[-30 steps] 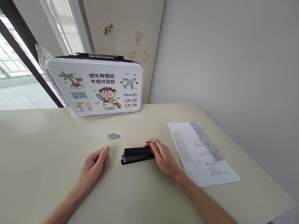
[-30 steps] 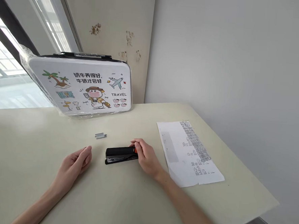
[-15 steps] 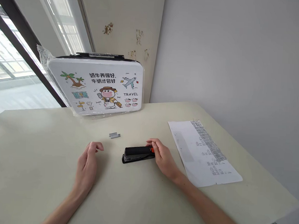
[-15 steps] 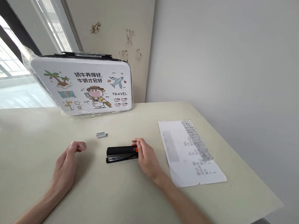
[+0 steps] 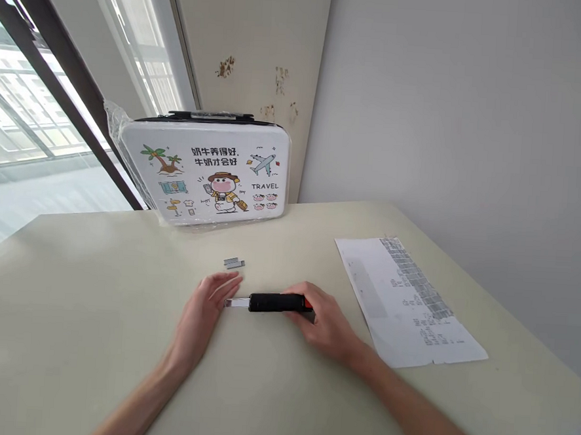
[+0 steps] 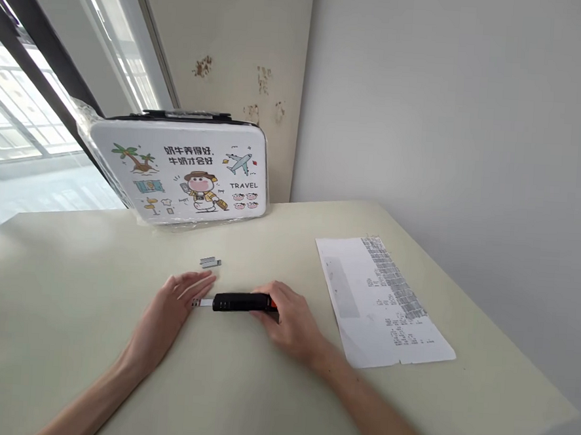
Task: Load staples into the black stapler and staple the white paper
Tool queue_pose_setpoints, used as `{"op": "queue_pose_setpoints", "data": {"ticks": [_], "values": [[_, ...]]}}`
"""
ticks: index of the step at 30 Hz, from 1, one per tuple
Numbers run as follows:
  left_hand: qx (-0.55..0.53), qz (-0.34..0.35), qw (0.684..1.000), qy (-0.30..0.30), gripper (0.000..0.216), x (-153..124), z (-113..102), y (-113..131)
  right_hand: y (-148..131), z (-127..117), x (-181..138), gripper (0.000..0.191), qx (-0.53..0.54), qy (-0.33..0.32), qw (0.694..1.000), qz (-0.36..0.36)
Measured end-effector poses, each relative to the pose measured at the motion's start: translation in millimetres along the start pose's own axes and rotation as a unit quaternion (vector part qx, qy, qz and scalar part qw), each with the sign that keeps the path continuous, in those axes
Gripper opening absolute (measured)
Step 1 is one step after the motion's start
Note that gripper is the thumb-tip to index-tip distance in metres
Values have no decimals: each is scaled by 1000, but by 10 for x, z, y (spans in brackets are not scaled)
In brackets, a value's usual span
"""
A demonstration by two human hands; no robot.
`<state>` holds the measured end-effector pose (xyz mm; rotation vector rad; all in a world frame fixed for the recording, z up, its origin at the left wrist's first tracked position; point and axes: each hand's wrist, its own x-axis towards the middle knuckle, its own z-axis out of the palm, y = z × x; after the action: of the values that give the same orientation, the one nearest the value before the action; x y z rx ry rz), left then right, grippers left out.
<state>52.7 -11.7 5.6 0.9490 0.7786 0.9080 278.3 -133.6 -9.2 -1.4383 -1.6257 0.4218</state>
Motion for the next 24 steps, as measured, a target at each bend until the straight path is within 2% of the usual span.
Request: {"op": "queue_pose_setpoints", "data": {"ticks": [4,6,8,13,18,21,24], "values": [[-151,-120,981,2,36,-57,54,42,-85,42,-53,36,-44,78,981,-171],[-201,-182,963,1,36,-85,80,68,-153,38,-73,42,-95,78,966,-229],[-232,-212,949,-4,37,-101,95,86,-228,29,-89,40,-147,61,953,-257],[-253,-210,944,0,32,-99,87,82,-339,29,-102,31,-210,43,936,-278],[-240,-230,943,7,32,-88,85,88,-280,38,-135,31,-219,36,935,-277],[-225,-210,951,19,28,-72,77,86,-228,44,-149,40,-193,66,944,-260],[-194,-150,969,31,22,-70,50,58,-198,57,-135,49,-124,125,959,-223]]}}
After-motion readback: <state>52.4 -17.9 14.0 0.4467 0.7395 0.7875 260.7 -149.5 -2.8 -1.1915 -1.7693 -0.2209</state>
